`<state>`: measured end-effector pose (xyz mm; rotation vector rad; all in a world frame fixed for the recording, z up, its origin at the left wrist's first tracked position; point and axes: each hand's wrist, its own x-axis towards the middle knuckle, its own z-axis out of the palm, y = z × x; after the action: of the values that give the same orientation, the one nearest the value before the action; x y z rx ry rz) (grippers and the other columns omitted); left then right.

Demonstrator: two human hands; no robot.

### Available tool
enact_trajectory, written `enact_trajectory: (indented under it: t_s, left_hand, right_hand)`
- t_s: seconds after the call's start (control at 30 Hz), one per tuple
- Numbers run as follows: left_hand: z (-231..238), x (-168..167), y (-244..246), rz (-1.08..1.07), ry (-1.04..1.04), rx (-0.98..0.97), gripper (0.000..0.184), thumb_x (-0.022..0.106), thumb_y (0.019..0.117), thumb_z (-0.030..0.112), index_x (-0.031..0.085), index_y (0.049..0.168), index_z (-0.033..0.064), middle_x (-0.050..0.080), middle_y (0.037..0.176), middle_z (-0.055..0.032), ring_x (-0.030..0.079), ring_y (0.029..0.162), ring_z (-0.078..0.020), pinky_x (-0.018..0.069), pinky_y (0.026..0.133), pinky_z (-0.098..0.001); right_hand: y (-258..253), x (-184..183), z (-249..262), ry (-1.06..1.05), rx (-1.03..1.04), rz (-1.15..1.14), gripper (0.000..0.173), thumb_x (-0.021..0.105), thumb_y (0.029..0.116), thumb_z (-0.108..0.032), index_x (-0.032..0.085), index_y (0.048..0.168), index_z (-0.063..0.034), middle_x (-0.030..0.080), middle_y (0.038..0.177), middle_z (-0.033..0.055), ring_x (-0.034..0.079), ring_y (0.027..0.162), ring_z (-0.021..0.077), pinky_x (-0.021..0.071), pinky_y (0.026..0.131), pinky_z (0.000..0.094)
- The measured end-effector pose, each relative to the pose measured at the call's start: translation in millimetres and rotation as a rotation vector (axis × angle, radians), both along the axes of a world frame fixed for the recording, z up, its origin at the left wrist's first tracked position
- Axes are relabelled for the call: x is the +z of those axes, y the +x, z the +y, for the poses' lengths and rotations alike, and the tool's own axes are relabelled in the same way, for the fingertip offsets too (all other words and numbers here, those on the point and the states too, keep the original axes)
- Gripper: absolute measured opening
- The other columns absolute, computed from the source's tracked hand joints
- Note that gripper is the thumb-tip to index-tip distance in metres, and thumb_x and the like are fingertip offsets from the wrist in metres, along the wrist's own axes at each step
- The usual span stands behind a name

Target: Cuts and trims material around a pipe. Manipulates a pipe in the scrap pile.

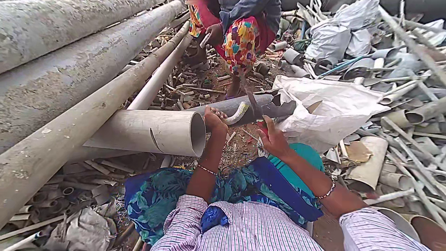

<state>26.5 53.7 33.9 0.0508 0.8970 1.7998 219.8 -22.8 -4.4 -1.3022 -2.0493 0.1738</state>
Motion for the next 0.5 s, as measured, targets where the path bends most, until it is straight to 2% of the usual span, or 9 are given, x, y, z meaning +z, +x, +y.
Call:
enact_trajectory:
  t_s: [0.07, 0.13, 0.2, 0.3, 0.33, 0.4, 0.43, 0.47, 0.5]
  left_hand:
    - [-1, -1, 0, 0.014, -0.015, -0.009, 0.045, 0.027, 0.1109, 0.025, 0.033, 0.066, 0.0216, 0.03, 0.044, 0.0088, 0.032, 0.032, -0.0049, 0.035, 0.037, -0.0203]
    - [3, 2, 0, 0.015, -0.004, -0.004, 0.046, 0.028, 0.1111, 0.026, 0.033, 0.066, 0.0219, 0.03, 0.044, 0.0091, 0.032, 0.033, -0.0049, 0.035, 0.037, -0.0202]
    - [3, 0, 0, 0.016, 0.005, -0.003, 0.048, 0.029, 0.1114, 0.026, 0.033, 0.064, 0.0218, 0.03, 0.043, 0.0094, 0.032, 0.032, -0.005, 0.0352, 0.037, -0.0206]
    - [0, -4, 2, 0.024, -0.005, -0.002, 0.046, 0.029, 0.1105, 0.024, 0.033, 0.065, 0.0219, 0.03, 0.043, 0.0089, 0.032, 0.032, -0.005, 0.0351, 0.037, -0.0209]
    - [0, -4, 0, 0.031, 0.0, -0.004, 0.045, 0.028, 0.1106, 0.024, 0.033, 0.065, 0.0217, 0.03, 0.044, 0.0088, 0.032, 0.033, -0.0051, 0.035, 0.037, -0.0209]
    - [3, 0, 1, 0.02, 0.011, -0.006, 0.046, 0.028, 0.1108, 0.025, 0.033, 0.066, 0.022, 0.031, 0.044, 0.009, 0.032, 0.033, -0.0048, 0.0352, 0.038, -0.0206]
    - [1, -1, 1, 0.02, 0.006, -0.007, 0.046, 0.028, 0.1108, 0.025, 0.033, 0.065, 0.0219, 0.031, 0.044, 0.0092, 0.033, 0.033, -0.0047, 0.0352, 0.038, -0.0203]
    - [1, -1, 1, 0.017, 0.002, -0.006, 0.046, 0.029, 0.1108, 0.025, 0.034, 0.066, 0.0217, 0.031, 0.044, 0.0091, 0.033, 0.033, -0.0048, 0.0356, 0.038, -0.0203]
    - [-1, -3, 1, 0.024, -0.006, -0.009, 0.045, 0.029, 0.1106, 0.025, 0.033, 0.066, 0.0216, 0.031, 0.044, 0.0089, 0.033, 0.033, -0.0052, 0.0359, 0.038, -0.0205]
  right_hand:
    - [2, 1, 2, -0.255, -0.011, -0.043, 0.053, 0.051, 0.103, -0.015, 0.038, 0.149, 0.008, 0.066, 0.081, 0.0235, 0.066, 0.07, 0.0402, 0.0524, 0.068, 0.0564]
    - [1, 12, 0, -0.017, 0.008, 0.011, 0.051, 0.051, 0.1016, -0.016, 0.042, 0.144, 0.0109, 0.064, 0.076, 0.0166, 0.063, 0.062, 0.0257, 0.0536, 0.06, 0.0412]
    - [1, 9, -1, 0.181, 0.004, 0.027, 0.046, 0.049, 0.1038, -0.02, 0.041, 0.137, 0.0102, 0.062, 0.08, 0.0141, 0.063, 0.064, 0.0172, 0.0548, 0.062, 0.0308]
    - [7, 2, 4, -0.237, -0.006, -0.095, 0.05, 0.051, 0.1025, -0.012, 0.04, 0.147, 0.0085, 0.065, 0.08, 0.0249, 0.066, 0.071, 0.0421, 0.0523, 0.069, 0.0579]
    - [5, 4, 4, -0.256, 0.0, -0.088, 0.051, 0.052, 0.1015, -0.012, 0.041, 0.147, 0.009, 0.065, 0.08, 0.0246, 0.066, 0.071, 0.0419, 0.052, 0.07, 0.0577]
    - [2, 12, 1, 0.046, 0.014, -0.008, 0.048, 0.053, 0.0984, -0.015, 0.048, 0.137, 0.0123, 0.062, 0.07, 0.015, 0.062, 0.058, 0.0253, 0.052, 0.056, 0.0406]
    - [1, 11, -2, 0.154, 0.005, 0.019, 0.045, 0.052, 0.0999, -0.018, 0.048, 0.133, 0.0121, 0.063, 0.073, 0.0131, 0.063, 0.06, 0.0197, 0.0538, 0.058, 0.0337]
    - [2, 6, -2, 0.149, -0.013, 0.004, 0.043, 0.052, 0.1016, -0.019, 0.046, 0.132, 0.0117, 0.062, 0.075, 0.0138, 0.063, 0.062, 0.0203, 0.0549, 0.06, 0.0338]
    - [4, 0, -3, 0.018, -0.027, -0.037, 0.046, 0.054, 0.1014, -0.017, 0.046, 0.135, 0.0137, 0.064, 0.075, 0.0187, 0.065, 0.063, 0.0291, 0.0552, 0.062, 0.0436]
